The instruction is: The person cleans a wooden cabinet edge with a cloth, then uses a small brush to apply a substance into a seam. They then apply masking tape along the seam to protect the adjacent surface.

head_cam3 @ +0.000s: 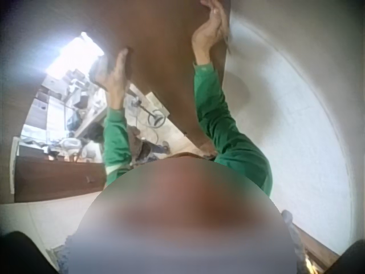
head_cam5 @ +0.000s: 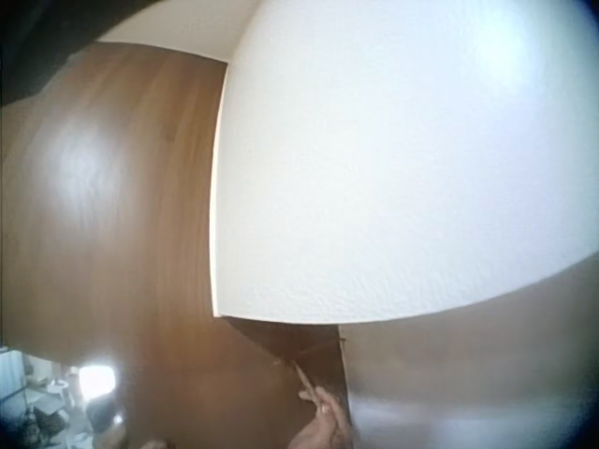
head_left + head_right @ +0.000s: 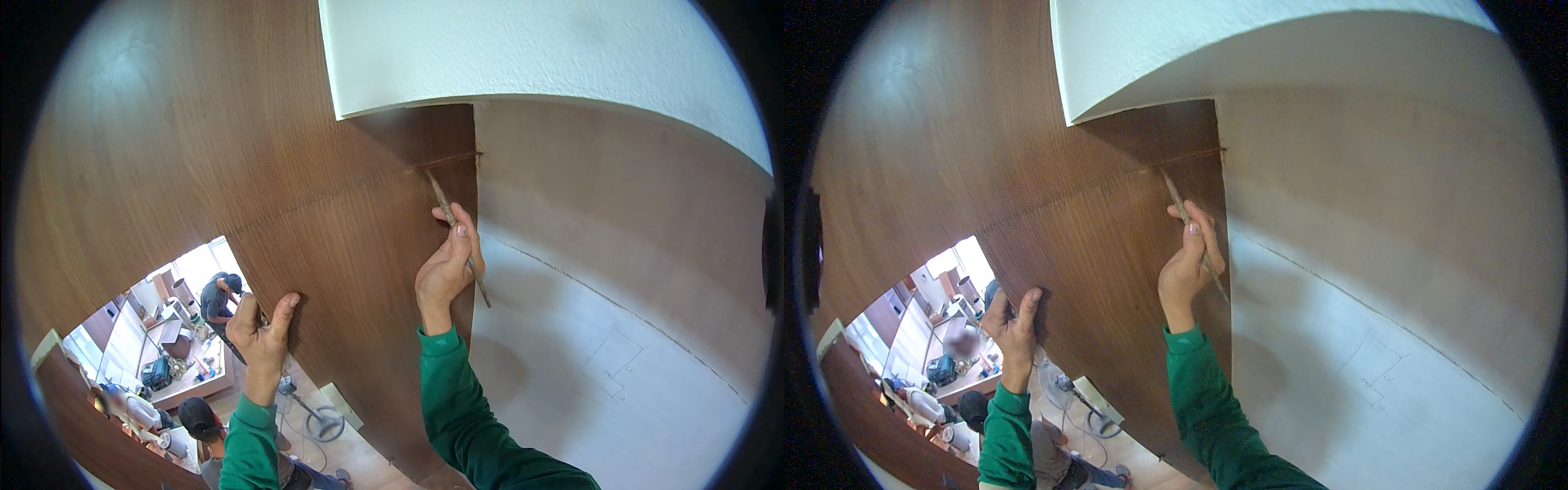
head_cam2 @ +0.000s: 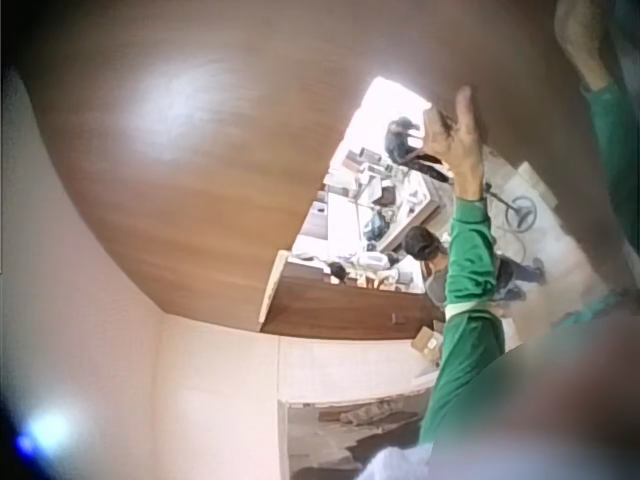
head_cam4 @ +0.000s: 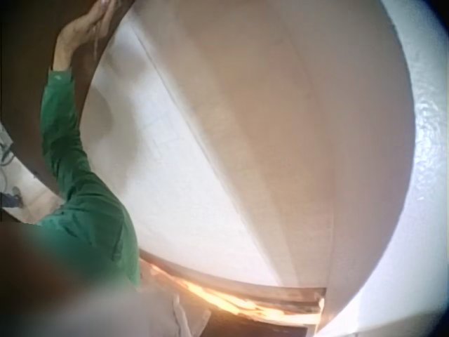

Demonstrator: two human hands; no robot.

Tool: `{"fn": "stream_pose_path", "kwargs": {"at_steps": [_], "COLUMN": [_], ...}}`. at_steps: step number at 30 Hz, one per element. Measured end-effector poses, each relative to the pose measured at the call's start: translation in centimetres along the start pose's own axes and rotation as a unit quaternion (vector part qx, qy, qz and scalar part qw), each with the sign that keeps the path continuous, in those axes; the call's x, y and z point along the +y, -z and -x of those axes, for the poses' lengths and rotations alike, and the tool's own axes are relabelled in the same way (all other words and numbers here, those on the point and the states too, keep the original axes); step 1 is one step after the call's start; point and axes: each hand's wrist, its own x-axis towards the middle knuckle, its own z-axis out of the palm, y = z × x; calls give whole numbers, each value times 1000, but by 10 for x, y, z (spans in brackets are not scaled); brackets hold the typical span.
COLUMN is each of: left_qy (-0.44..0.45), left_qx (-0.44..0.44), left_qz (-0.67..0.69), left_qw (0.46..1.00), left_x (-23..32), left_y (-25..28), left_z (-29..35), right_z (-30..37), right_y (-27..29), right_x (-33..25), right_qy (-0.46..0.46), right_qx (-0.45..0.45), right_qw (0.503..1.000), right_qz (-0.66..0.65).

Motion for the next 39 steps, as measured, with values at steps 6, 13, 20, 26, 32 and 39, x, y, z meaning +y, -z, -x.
{"fn": "stream_pose_path", "kwargs": {"at_steps": [6, 13, 20, 26, 32, 39], "left_qy": [-1, -16, -23, -30, -32, -38], "left_qx": [-3, 3, 9, 11, 14, 16], "left_qz": [-10, -9, -3, -28, -39, -32], "left_qw": [1000, 1000, 1000, 999, 999, 999], "left_x": [-2, -4, -6, -4, -2, -1], "left_y": [1, -1, 0, -1, 0, 0], "left_z": [1, -1, 1, -1, -2, -2], "right_z": [2, -8, -44, -64, -67, -68], "right_y": [3, 19, 31, 31, 26, 28], "right_x": [2, -1, -40, -41, -39, -34], "right_qy": [9, 20, -117, -136, -143, -143], "right_qx": [-32, -64, -148, -180, -182, -196], "right_qw": [999, 996, 975, 971, 970, 968], "right_qz": [-26, -59, -121, -80, -72, -66]}}
